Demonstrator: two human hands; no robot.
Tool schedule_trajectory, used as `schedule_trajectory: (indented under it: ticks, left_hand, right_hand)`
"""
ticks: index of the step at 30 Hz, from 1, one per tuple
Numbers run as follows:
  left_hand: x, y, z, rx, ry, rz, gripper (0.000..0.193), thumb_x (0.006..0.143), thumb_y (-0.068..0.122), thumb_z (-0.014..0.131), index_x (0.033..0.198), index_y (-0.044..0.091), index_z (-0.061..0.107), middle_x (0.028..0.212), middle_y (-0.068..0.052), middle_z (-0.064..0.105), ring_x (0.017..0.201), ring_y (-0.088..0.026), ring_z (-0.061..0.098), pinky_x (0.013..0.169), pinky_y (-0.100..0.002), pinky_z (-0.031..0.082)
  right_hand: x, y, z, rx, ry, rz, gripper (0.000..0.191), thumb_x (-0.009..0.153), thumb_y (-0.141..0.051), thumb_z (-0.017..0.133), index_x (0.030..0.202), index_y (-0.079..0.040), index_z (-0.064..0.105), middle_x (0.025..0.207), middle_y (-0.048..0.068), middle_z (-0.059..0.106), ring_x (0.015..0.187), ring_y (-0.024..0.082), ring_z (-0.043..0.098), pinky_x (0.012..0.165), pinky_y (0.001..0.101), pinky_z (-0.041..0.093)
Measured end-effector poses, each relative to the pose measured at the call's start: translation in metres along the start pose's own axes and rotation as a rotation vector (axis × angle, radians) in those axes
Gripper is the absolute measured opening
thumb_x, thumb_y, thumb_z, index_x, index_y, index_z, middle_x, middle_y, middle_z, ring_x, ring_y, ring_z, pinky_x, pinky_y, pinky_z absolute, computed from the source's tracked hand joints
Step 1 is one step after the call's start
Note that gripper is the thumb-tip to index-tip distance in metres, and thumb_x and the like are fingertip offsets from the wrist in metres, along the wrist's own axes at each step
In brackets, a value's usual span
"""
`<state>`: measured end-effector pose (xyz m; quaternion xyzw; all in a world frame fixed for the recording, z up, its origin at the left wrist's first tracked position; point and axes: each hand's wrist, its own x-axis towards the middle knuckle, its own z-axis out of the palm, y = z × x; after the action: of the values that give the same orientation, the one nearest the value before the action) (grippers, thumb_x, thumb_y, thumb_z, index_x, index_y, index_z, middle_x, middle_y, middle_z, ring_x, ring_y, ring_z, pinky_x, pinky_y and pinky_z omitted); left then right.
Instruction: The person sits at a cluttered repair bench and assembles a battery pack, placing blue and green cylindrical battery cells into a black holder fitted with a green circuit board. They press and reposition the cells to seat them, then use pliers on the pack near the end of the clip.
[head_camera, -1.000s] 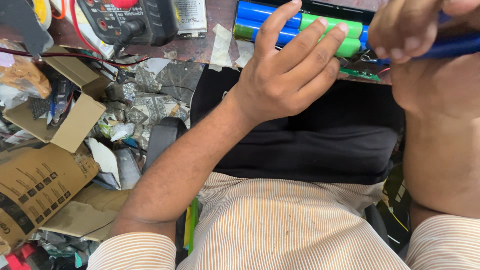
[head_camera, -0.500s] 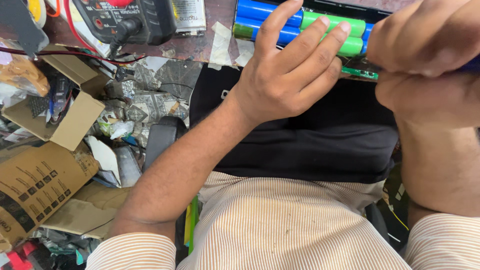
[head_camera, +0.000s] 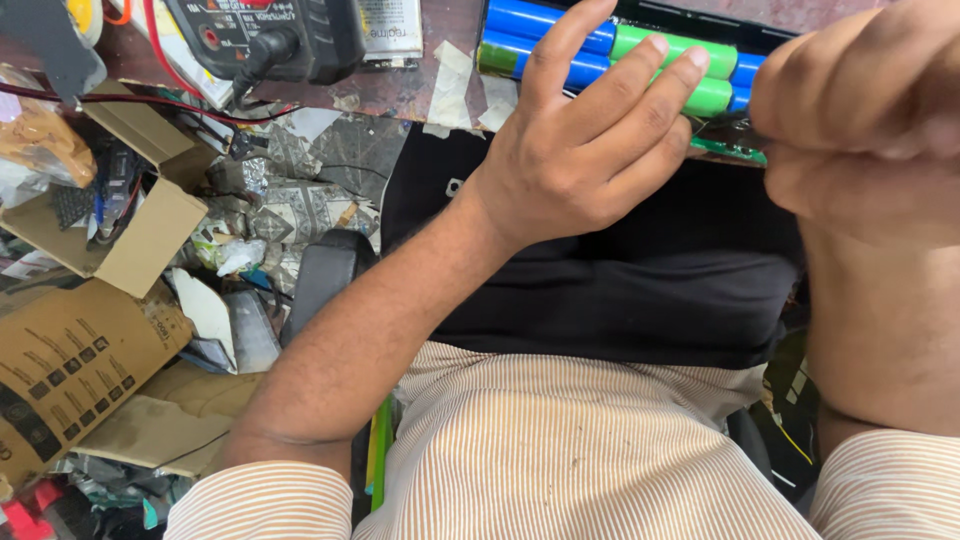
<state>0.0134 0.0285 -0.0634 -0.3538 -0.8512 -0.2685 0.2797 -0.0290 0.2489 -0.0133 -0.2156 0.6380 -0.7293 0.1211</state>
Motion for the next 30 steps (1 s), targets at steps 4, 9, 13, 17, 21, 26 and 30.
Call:
schedule_trajectory:
  ticks: [4, 9, 13, 17, 21, 26, 30]
  left_hand:
    - [0.0, 0.001, 0.001, -0.003, 0.004, -0.007, 0.004, 0.101, 0.005, 0.067, 0.1, 0.003, 0.07, 0.133, -0.014, 0.067, 0.128, -0.028, 0.06, 0.12, -0.061, 0.034]
    - [0.0, 0.0, 0.001, -0.009, 0.011, -0.003, 0.004, 0.101, 0.006, 0.067, 0.1, 0.003, 0.069, 0.134, -0.013, 0.067, 0.128, -0.027, 0.06, 0.12, -0.061, 0.034]
    - [0.0, 0.0, 0.001, -0.001, 0.011, 0.003, 0.003, 0.1, 0.006, 0.068, 0.1, 0.003, 0.07, 0.133, -0.013, 0.067, 0.128, -0.027, 0.06, 0.12, -0.061, 0.034]
    - [-0.001, -0.001, 0.001, 0.0, 0.016, 0.012, 0.004, 0.1, 0.007, 0.068, 0.101, 0.003, 0.07, 0.134, -0.013, 0.067, 0.128, -0.027, 0.06, 0.121, -0.06, 0.033]
    - [0.0, -0.002, 0.001, 0.003, 0.009, 0.013, 0.004, 0.1, 0.007, 0.068, 0.1, 0.003, 0.069, 0.134, -0.012, 0.067, 0.129, -0.027, 0.059, 0.121, -0.059, 0.032]
    - [0.0, -0.002, -0.001, 0.012, 0.006, 0.018, 0.004, 0.099, 0.007, 0.068, 0.1, 0.003, 0.069, 0.133, -0.013, 0.067, 0.128, -0.027, 0.06, 0.121, -0.059, 0.032]
    - [0.0, -0.002, -0.001, 0.006, 0.007, 0.019, 0.004, 0.099, 0.006, 0.068, 0.1, 0.003, 0.07, 0.133, -0.013, 0.067, 0.128, -0.027, 0.06, 0.121, -0.059, 0.032]
  right_hand:
    - [-0.002, 0.004, -0.005, 0.002, 0.011, 0.001, 0.019, 0.101, -0.021, 0.052, 0.094, -0.006, 0.042, 0.084, 0.005, 0.044, 0.071, 0.015, 0.044, 0.067, 0.0289, 0.042]
    - [-0.004, 0.003, -0.006, 0.005, 0.008, 0.004, 0.017, 0.1, -0.019, 0.054, 0.097, -0.005, 0.044, 0.087, 0.005, 0.046, 0.074, 0.016, 0.047, 0.069, 0.0289, 0.045]
    - [-0.002, 0.003, -0.005, -0.009, 0.008, 0.011, 0.016, 0.1, -0.017, 0.055, 0.099, -0.005, 0.045, 0.09, 0.006, 0.048, 0.076, 0.016, 0.049, 0.07, 0.029, 0.046]
    - [0.0, 0.002, -0.006, -0.019, 0.003, 0.017, 0.015, 0.1, -0.016, 0.056, 0.102, -0.004, 0.047, 0.092, 0.006, 0.05, 0.079, 0.016, 0.051, 0.072, 0.029, 0.048]
    - [0.001, -0.002, -0.008, -0.031, -0.007, 0.027, 0.015, 0.1, -0.014, 0.058, 0.104, -0.003, 0.049, 0.095, 0.006, 0.052, 0.081, 0.017, 0.053, 0.073, 0.0291, 0.05]
    - [0.0, -0.006, -0.009, -0.044, -0.01, 0.038, 0.015, 0.1, -0.012, 0.059, 0.107, -0.003, 0.051, 0.097, 0.007, 0.054, 0.084, 0.017, 0.056, 0.075, 0.0291, 0.052]
    - [0.0, -0.009, -0.006, -0.056, -0.013, 0.053, 0.016, 0.1, -0.01, 0.061, 0.11, -0.002, 0.052, 0.1, 0.007, 0.056, 0.086, 0.017, 0.058, 0.077, 0.0292, 0.053]
